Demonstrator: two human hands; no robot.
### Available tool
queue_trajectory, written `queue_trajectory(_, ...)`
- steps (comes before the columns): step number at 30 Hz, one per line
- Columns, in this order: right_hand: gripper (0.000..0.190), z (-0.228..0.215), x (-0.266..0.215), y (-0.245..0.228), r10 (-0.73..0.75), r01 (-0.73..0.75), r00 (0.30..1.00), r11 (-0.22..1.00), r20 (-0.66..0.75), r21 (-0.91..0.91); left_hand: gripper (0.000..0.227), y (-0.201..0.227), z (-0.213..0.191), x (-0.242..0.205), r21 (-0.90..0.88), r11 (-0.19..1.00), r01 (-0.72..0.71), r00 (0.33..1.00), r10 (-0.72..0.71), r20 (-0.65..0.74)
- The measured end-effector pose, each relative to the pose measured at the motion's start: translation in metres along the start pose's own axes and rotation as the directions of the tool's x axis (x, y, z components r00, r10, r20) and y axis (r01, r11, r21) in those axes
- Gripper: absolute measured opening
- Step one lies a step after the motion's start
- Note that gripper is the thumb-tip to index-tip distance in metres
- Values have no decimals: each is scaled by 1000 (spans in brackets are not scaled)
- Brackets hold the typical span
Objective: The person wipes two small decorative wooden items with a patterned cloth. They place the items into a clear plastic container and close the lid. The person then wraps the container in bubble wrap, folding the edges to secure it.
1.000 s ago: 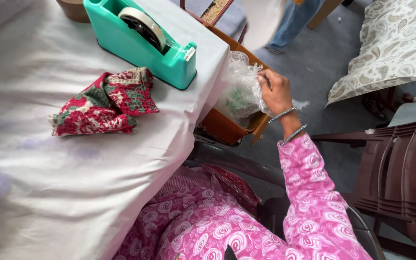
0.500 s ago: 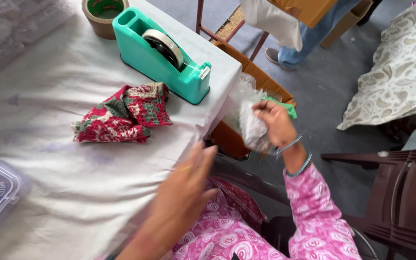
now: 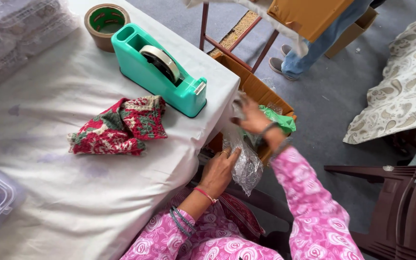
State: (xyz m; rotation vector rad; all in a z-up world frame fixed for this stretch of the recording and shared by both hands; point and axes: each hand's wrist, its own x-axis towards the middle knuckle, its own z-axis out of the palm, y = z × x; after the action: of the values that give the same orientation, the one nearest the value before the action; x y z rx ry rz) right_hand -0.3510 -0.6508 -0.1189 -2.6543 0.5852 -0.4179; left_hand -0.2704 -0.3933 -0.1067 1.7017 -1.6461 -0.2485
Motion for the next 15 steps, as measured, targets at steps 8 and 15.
queue_trajectory(8,38,196,2,150,417,-377,909,805,-15,-458,13,26,-56,-45,-140,989,-49,997,57,49)
queue_trajectory(15,34,261,18,226,250,-268,962,814,-105,-516,16,53,-169,-117,-297,943,-147,988,126,-87)
